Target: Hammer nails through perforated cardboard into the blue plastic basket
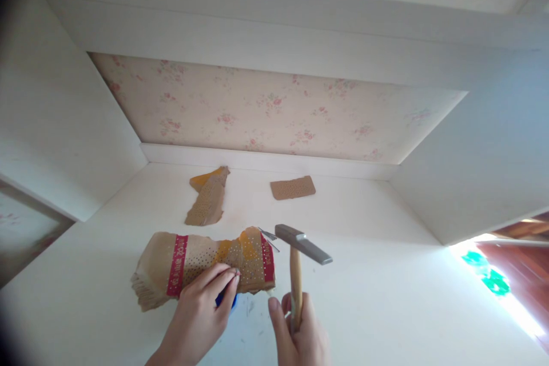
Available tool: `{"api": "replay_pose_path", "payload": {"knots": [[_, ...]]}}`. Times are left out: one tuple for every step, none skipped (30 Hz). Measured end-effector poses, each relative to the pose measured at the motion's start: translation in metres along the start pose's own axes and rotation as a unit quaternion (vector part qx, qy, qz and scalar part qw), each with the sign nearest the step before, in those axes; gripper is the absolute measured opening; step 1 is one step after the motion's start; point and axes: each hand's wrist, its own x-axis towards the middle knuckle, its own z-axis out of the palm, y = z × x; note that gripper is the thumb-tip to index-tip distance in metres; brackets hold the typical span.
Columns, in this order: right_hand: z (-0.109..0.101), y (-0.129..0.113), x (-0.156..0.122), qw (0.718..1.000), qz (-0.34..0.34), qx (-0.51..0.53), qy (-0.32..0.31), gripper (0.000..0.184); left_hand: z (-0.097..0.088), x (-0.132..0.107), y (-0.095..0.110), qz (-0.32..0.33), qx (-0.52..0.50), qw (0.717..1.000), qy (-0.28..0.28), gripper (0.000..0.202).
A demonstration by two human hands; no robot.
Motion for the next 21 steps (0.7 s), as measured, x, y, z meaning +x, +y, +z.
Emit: {"api": "replay_pose_path", "payload": {"knots": [[-0.001, -0.005, 0.005, 1.0, 0.011, 0.019, 0.002, 0.045, -0.002, 0.001, 0.001, -0.005, -0.009, 1.0, -0.003, 0.02], [-0.001, -0.01, 0.009, 0.999, 0.019, 0.051, -0.003, 0.046, -0.003, 0.001, 0.002, -0.01, -0.019, 1.0, -0.005, 0.02], [-0.002, -0.014, 0.014, 0.996, 0.022, 0.089, -0.011, 0.048, -0.005, 0.003, 0.003, -0.015, -0.03, 0.999, -0.006, 0.02], [-0.001, -0.017, 0.017, 0.992, 0.024, 0.124, -0.028, 0.051, -0.007, 0.004, 0.004, -0.023, -0.043, 0.999, -0.004, 0.02], [-0.001, -0.02, 0.021, 0.986, 0.025, 0.156, -0.048, 0.053, -0.009, 0.005, 0.004, -0.031, -0.057, 0.998, -0.001, 0.019], [0.0, -0.021, 0.024, 0.981, 0.028, 0.179, -0.071, 0.052, -0.01, 0.007, 0.004, -0.04, -0.073, 0.997, 0.001, 0.019], [0.002, -0.022, 0.026, 0.976, 0.032, 0.193, -0.09, 0.05, -0.011, 0.008, 0.004, -0.048, -0.089, 0.995, 0.003, 0.019], [0.004, -0.022, 0.029, 0.973, 0.035, 0.203, -0.104, 0.047, -0.012, 0.009, 0.003, -0.057, -0.106, 0.993, 0.003, 0.019], [0.006, -0.021, 0.031, 0.97, 0.036, 0.211, -0.112, 0.044, -0.013, 0.01, 0.003, -0.068, -0.122, 0.99, -0.001, 0.019], [0.008, -0.021, 0.032, 0.968, 0.034, 0.219, -0.114, 0.042, -0.014, 0.011, 0.003, -0.08, -0.137, 0.987, -0.006, 0.019], [0.009, -0.02, 0.034, 0.966, 0.032, 0.229, -0.114, 0.041, -0.015, 0.011, 0.003, -0.092, -0.153, 0.984, -0.012, 0.02], [0.01, -0.02, 0.035, 0.963, 0.032, 0.242, -0.112, 0.041, -0.017, 0.011, 0.003, -0.105, -0.169, 0.98, -0.016, 0.02], [0.01, -0.02, 0.036, 0.959, 0.033, 0.259, -0.11, 0.041, -0.018, 0.011, 0.004, -0.116, -0.184, 0.976, -0.017, 0.02], [0.009, -0.02, 0.036, 0.954, 0.035, 0.277, -0.108, 0.041, -0.021, 0.01, 0.005, -0.125, -0.195, 0.973, -0.013, 0.021], [0.007, -0.022, 0.036, 0.948, 0.037, 0.297, -0.105, 0.04, -0.024, 0.01, 0.006, -0.131, -0.203, 0.97, -0.005, 0.021], [0.005, -0.024, 0.035, 0.942, 0.041, 0.316, -0.104, 0.04, -0.028, 0.01, 0.007, -0.13, -0.206, 0.97, 0.007, 0.021], [0.002, -0.026, 0.033, 0.938, 0.043, 0.33, -0.1, 0.04, -0.033, 0.01, 0.009, -0.125, -0.203, 0.971, 0.022, 0.021], [-0.002, -0.029, 0.031, 0.934, 0.047, 0.341, -0.099, 0.041, -0.038, 0.01, 0.01, -0.115, -0.197, 0.973, 0.037, 0.02], [-0.005, -0.032, 0.029, 0.931, 0.052, 0.348, -0.098, 0.041, -0.043, 0.011, 0.012, -0.102, -0.188, 0.976, 0.049, 0.019], [-0.008, -0.034, 0.026, 0.929, 0.055, 0.353, -0.096, 0.042, -0.047, 0.011, 0.014, -0.086, -0.179, 0.978, 0.057, 0.018], [-0.01, -0.036, 0.023, 0.928, 0.058, 0.357, -0.09, 0.042, -0.051, 0.011, 0.016, -0.071, -0.17, 0.981, 0.061, 0.017]]}}
